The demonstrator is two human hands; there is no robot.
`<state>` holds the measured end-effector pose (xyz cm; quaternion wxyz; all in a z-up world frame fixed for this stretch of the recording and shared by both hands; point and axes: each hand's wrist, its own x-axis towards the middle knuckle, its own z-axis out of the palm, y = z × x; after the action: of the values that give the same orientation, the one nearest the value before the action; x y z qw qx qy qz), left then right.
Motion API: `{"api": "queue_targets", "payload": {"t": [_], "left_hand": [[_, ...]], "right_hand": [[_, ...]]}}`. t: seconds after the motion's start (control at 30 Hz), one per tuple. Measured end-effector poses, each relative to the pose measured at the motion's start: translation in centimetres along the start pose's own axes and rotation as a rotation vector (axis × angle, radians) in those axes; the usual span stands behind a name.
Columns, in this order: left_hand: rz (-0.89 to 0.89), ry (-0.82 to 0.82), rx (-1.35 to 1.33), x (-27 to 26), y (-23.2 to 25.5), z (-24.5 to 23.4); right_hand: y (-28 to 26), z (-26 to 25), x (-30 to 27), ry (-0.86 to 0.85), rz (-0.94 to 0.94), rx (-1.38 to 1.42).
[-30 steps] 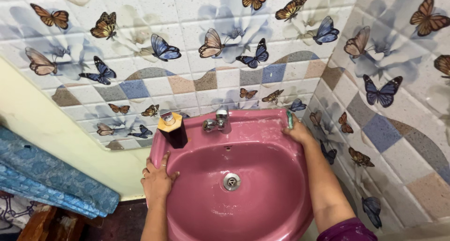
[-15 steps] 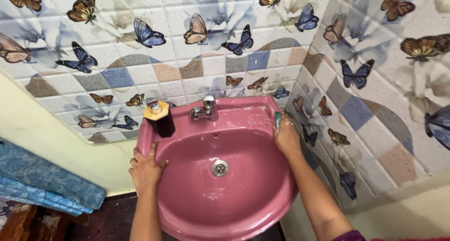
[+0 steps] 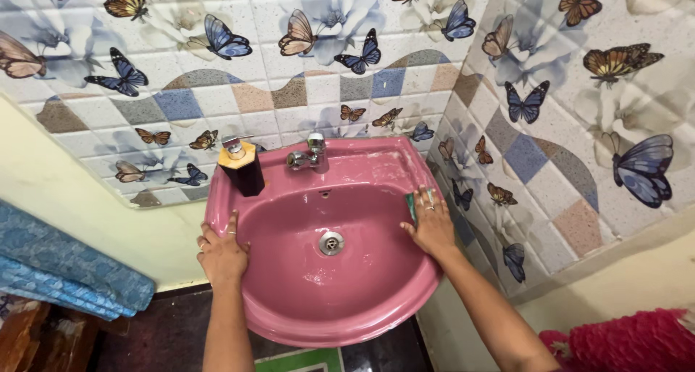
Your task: The person scrubs a pink bathroom sink using a green sponge. They clean the basin, faucet, and surrounding areas, then rinse the sponge under running water.
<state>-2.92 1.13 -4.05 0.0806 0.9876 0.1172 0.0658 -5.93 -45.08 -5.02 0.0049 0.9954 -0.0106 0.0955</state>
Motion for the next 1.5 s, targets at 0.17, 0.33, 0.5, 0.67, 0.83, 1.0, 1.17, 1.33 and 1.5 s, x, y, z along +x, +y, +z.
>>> {"api": "queue_targets", "payload": {"t": [0.17,0.33,0.5,0.67,0.83,1.0,1.17,1.33,1.5], "left_hand": [[-0.031,-0.044,-0.032,0.0,0.2,-0.4],[-0.022,-0.043,-0.031,0.1,0.3,-0.8],[-0.038,-0.058,-0.037,0.3,0.8,-1.5],[-0.051,-0.089,-0.014,0.4,1.1,-2.0],[-0.045,-0.088,0.01,1.2,1.4,-2.1],[-0.044,-0.079,0.016,1.5,1.2,-1.8],[-0.06,-0.093,0.02,1.6,1.3,-1.7],[-0.07,-0.103,0.013,1.7,1.2,-1.9],[-0.073,-0.11,0.01,1.8,1.2,-1.8]], "right_hand": [[-0.7,0.1,5.1,-0.015,-0.122,-0.244],[-2.5,1.0,10.3,-0.097,-0.03,-0.293],[-4.7,1.4,10.8,-0.135,-0.149,-0.07],[-3.8,0.1,11.4,-0.026,0.02,-0.281],[-9.3,1.7,10.7,-0.087,-0.087,-0.202],[-8.1,1.1,11.7,-0.226,-0.032,0.013],[-7.8,1.1,13.7,-0.244,0.183,-0.084],[-11.6,4.0,11.8,0.053,-0.208,-0.049],[-8.2,2.3,12.2,-0.138,0.072,-0.271]]}}
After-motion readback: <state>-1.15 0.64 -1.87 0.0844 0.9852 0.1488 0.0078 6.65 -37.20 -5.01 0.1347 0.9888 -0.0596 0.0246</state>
